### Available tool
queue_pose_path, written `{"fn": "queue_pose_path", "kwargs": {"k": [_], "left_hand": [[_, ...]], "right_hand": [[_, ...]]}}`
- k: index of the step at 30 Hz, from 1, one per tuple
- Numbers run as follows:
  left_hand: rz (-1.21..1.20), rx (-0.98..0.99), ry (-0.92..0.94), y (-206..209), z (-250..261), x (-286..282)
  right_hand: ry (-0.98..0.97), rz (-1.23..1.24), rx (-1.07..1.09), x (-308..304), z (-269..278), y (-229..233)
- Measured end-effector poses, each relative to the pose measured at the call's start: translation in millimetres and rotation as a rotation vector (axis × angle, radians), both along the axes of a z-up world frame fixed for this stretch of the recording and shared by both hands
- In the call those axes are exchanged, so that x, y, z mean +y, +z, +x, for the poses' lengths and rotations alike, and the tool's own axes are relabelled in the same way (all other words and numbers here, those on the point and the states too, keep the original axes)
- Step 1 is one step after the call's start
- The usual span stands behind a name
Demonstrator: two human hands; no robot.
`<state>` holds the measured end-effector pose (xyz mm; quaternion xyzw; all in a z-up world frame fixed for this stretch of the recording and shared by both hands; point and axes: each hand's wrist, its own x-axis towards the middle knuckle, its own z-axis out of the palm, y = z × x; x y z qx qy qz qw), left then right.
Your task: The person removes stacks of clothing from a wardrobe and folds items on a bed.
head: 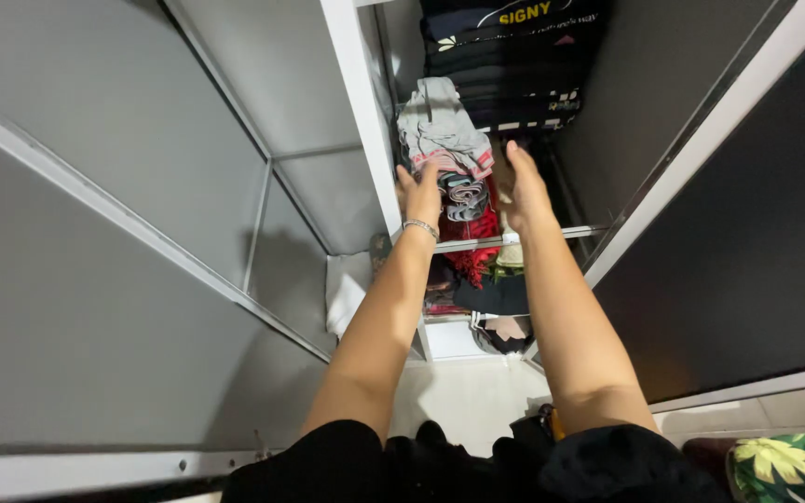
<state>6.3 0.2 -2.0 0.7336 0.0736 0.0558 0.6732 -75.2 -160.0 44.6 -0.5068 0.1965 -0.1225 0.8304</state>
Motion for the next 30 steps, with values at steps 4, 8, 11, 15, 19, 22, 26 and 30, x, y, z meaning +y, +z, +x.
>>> {"fn": "queue_pose_path", "kwargs": {"k": [4,8,11,15,19,22,26,30], "left_hand": [[-0.449,0.149,-0.022,6.5,12.2,3.6],[-0.496,0.049,-0.073,10.9,9.6,-1.7],[-0.421,0.090,-0.073,7.3,7.9,-2.1],[-0.409,0.126,-0.087,0.7,-8.3,1.2],[-0.410,0.091,-0.150,-1.2,-50.3,6.5],[-0.426,0.234,-0.158,7.3,-94.9,9.8],[-0.405,0.275,-0.208,16.1,-169.1,12.1],[-0.409,0.258,-0.237,13.1,-255.4,7.8]], "right_hand": [[0.110,0.148,-0.094,16.6,21.0,-11.3],[0.178,0.014,-0.160,28.9,37.0,-20.3],[0.252,0.052,-0.080,33.5,37.1,-24.9],[0.236,0.075,-0.034,35.6,13.7,-22.4],[0.236,0.107,-0.010,34.5,-26.2,-19.6],[0.260,0.172,-0.095,34.0,-65.5,-23.8],[0.214,0.099,-0.084,31.8,-135.8,-24.5],[0.191,0.079,-0.095,25.0,-221.7,-23.7]]}}
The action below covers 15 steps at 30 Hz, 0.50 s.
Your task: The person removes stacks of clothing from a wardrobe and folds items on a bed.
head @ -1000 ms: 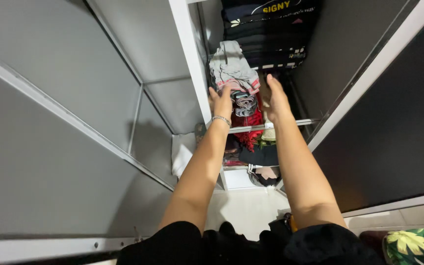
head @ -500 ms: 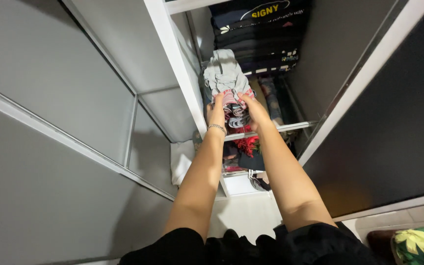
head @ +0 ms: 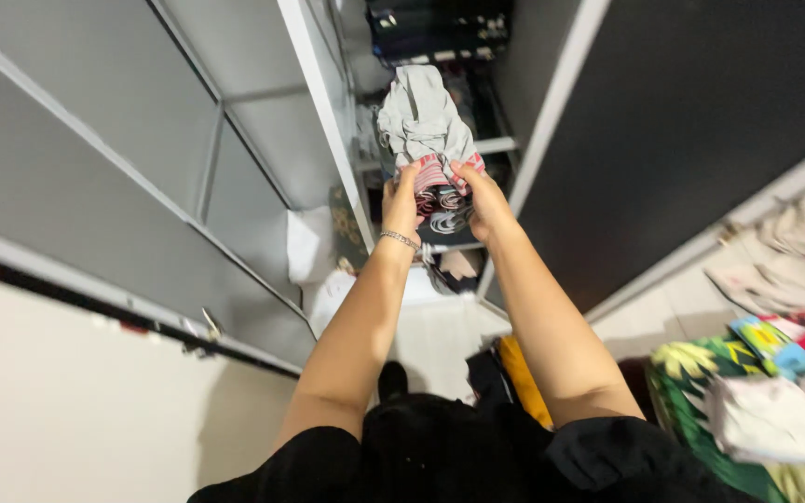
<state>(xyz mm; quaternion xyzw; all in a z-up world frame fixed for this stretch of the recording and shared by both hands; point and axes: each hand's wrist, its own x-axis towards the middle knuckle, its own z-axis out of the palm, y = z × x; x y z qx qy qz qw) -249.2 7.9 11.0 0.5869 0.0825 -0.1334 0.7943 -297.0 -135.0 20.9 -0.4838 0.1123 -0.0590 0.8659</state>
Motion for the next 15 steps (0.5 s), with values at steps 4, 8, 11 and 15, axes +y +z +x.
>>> {"fn": "queue_pose_path", "kwargs": {"k": [4,8,11,15], "left_hand": [[-0.120,-0.005,-0.028,-10.2,-83.4,-11.4],[-0.081,0.033,-0.125,-23.0,-153.2,-28.9],[-0.024,0.018,-0.214,-34.2,-197.8,-44.0],[-0.006,0.042,-0.364,-52.0,-251.6,-61.8]], "right_hand": [[-0.011,0.007,0.040,-6.9,-93.2,1.6],[-0.104,-0.001,0.066,-21.1,-179.8,-6.8],[-0.187,0.046,0.023,-32.6,-234.5,-25.2],[-0.325,0.132,0.071,-40.8,-305.4,-55.1]]}}
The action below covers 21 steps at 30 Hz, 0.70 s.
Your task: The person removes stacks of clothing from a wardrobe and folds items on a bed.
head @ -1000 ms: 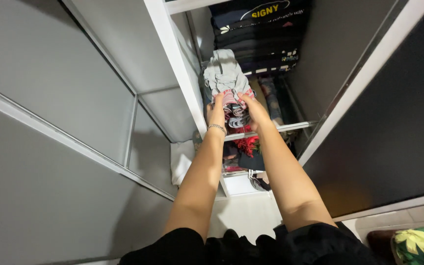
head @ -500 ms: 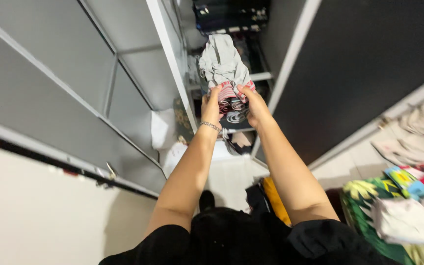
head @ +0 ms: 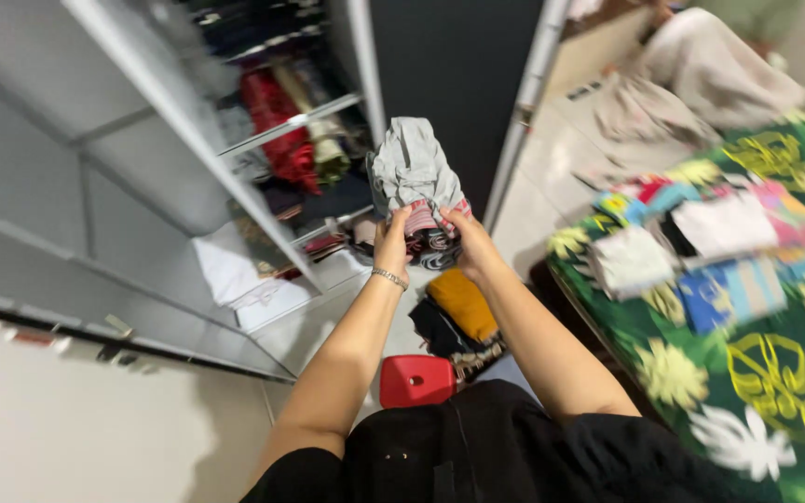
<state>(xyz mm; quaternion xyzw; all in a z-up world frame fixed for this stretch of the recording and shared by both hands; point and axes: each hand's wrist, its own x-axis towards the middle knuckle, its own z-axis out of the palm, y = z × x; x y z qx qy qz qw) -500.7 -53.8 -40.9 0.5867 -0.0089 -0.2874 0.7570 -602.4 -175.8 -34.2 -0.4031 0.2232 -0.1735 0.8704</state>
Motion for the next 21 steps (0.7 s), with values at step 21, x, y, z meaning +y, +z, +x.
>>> {"fn": "queue_pose_path", "kwargs": {"k": [21], "left_hand": [[0.300,0.184,-0.738,-101.3,-264.3,-60.5]], "right_hand": [[-0.631,0.188,0.114,24.2,-319.6,-115.0]]}}
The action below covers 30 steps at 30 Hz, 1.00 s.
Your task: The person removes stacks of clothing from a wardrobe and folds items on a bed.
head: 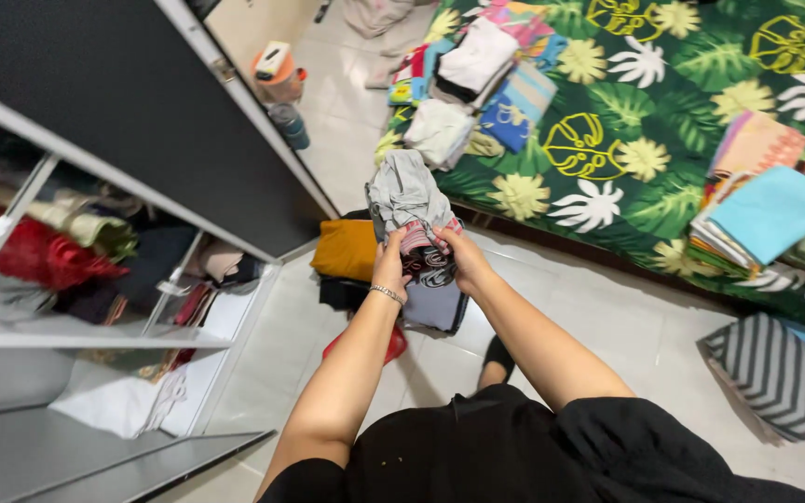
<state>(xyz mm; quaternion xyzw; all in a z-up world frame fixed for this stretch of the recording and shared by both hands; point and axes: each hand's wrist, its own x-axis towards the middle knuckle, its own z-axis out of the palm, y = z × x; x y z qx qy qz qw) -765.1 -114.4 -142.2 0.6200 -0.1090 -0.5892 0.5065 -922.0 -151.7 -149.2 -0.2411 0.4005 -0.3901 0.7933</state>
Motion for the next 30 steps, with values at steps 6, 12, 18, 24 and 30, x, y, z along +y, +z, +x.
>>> {"fn": "queue_pose_path", "kwargs": {"k": [6,12,18,24,30], "left_hand": [[-0.010,0.005,-0.089,3.2,-83.3,-61.4],[-0.043,0.048,-0.114,-2.7,-182.9,-142.5],[-0.003,-0.011,-0.188,-6.9,-254.8,-209.3],[0.012,-0.002,-0.260,-18.9,-305.0,-262.3],[0.062,-0.020,-0.340,-41.8,-340.4,-332.0]], "right_hand": [[-0.106,0.014,-0.002,-52.5,-86.0,-8.7],[-0.132,0.015,0.049,-133.7,-190.6,-22.4],[-0.204,0.055,-0.072,-190.1,-266.1,-35.9],[-0.314,0.069,-0.038,-223.5,-310.4,-30.9],[-0.380,0.098,0.003,-275.5,-344.2,-38.7]]}}
